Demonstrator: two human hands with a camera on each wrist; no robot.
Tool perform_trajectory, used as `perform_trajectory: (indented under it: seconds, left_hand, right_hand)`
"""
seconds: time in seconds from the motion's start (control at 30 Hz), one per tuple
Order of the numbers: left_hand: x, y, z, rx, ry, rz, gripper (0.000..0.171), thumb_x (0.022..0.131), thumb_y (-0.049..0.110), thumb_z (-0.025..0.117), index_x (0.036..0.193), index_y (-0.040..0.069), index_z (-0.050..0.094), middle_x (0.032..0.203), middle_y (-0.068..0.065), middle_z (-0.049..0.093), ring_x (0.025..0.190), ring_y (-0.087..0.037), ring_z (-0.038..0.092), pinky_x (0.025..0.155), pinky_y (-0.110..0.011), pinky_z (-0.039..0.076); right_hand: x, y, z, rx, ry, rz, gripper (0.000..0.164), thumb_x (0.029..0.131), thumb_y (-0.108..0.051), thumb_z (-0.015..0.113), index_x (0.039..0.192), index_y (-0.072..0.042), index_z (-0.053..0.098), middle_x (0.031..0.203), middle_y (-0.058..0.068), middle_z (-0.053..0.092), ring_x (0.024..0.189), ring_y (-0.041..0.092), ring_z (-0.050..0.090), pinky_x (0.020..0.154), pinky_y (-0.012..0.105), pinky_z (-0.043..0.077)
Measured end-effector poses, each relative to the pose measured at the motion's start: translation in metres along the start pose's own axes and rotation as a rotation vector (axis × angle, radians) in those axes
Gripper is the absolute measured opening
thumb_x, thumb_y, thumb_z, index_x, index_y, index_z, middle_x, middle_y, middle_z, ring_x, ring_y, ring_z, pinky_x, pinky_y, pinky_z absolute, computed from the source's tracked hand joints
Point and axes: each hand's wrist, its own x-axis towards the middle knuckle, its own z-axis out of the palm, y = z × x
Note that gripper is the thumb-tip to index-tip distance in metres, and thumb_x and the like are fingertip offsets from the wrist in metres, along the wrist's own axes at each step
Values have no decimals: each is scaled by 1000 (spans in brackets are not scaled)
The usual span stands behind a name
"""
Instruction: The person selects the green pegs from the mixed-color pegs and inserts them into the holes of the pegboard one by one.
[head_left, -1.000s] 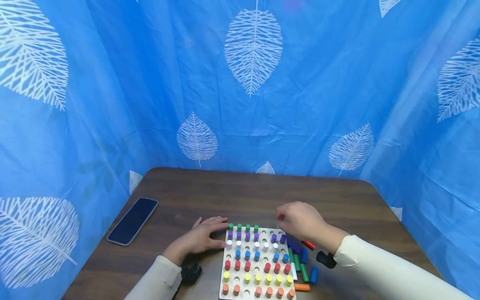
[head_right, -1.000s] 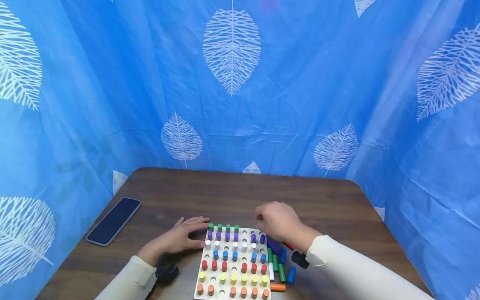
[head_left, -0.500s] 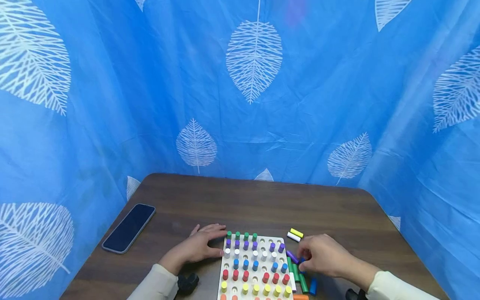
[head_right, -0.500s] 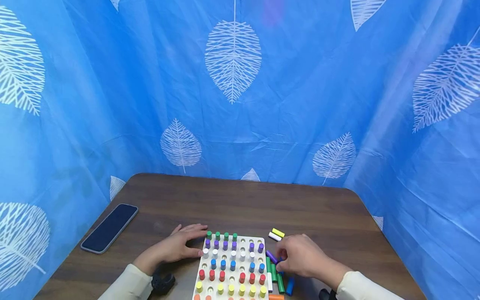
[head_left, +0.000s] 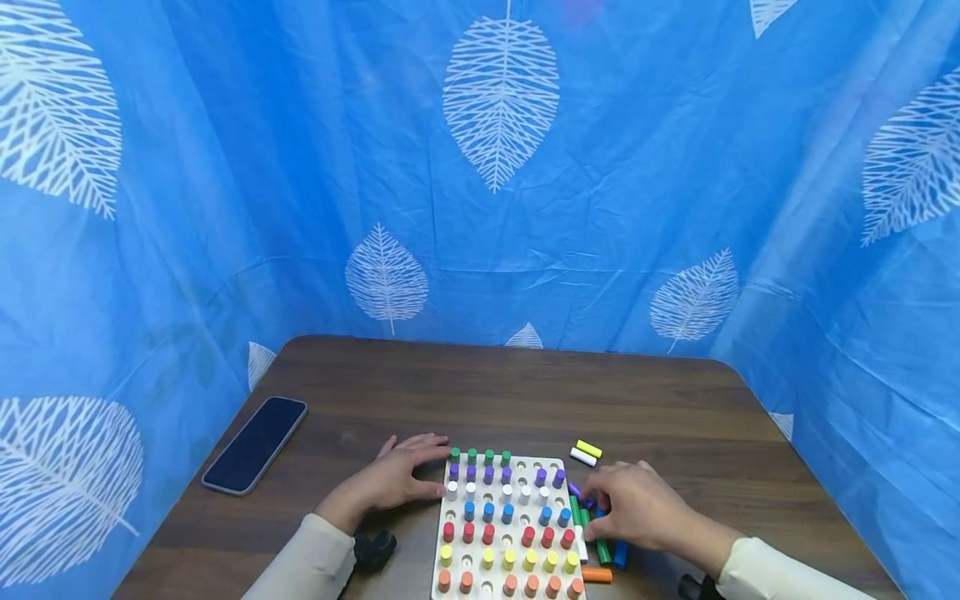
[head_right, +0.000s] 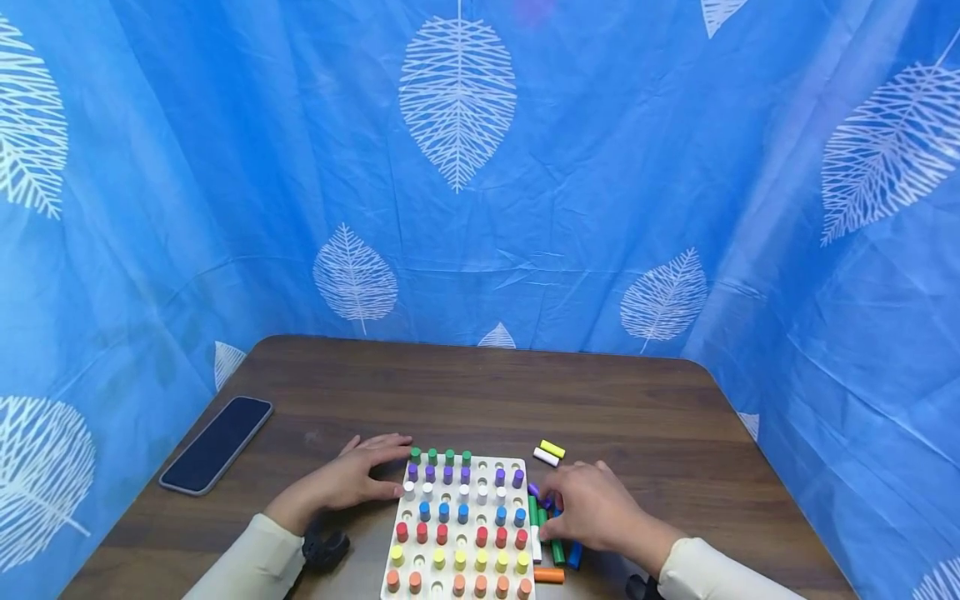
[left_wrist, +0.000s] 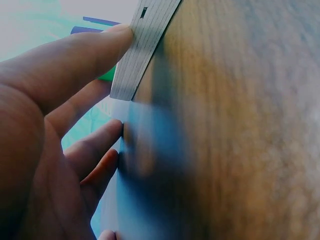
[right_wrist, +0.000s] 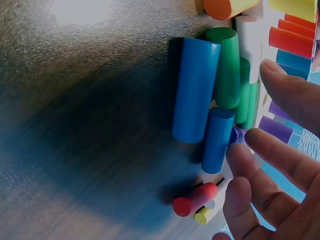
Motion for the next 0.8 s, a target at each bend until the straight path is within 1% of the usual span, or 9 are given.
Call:
perform_trajectory:
  seconds: [0.13,0.27,0.33,0.47,0.57,0.73,0.8]
  left_hand:
    - [-1,0,0,-10,-5,5,64,94,39,80,151,19,59,165,-8,47,159,-38,32,124,-79,2]
    - [0,0,0,-10,-2,12,65,94,38,81,152,17,59,166,-7,47,160,-37,32,125,-79,2]
    - [0,0,0,-5,-3,12,65,94,38,81,152,17,59,166,-7,47,160,-37,32,125,-78,2]
    - [0,0,1,-1,-9,-3,65,94,38,81,152,19,59,166,-6,47,160,-36,32,126,-77,3]
    - [0,0,2,0,-15,-19,64,94,40,80,152,21,59,166,-5,47,160,-36,31,127,-76,3]
    - [1,-1,0,-3,-11,-6,64,95,40,79,152,20,59,167,-5,46,160,-35,31,127,-76,2]
    - [1,-2,0,-1,-7,0,64,94,40,79,152,20,59,166,-5,47,160,-35,32,127,-76,2]
  right_hand:
    - [-1,1,4,-16,14,-9,45,71,-62,91,101,-31,77,73,-21,52,70,-1,43,73,35,34]
    - [-1,2,6,-22,23,-12,46,70,-64,90,101,-32,77,74,-21,53,71,-1,43,74,35,34]
    - [-1,1,6,-24,17,4,46,70,-63,91,100,-32,77,74,-21,53,71,-1,43,75,36,35]
    - [-1,-2,3,-39,-4,56,39,72,-58,92,100,-34,77,76,-21,54,73,1,45,80,39,42]
    - [1,-3,2,-50,-19,88,33,74,-52,93,99,-36,77,77,-21,55,75,3,46,82,41,44]
    - [5,-2,2,-49,-33,98,28,77,-43,93,98,-33,77,76,-17,54,73,5,45,78,39,43]
    - [6,-1,3,-37,-39,91,26,79,-39,92,98,-31,77,75,-15,53,71,5,45,74,34,43]
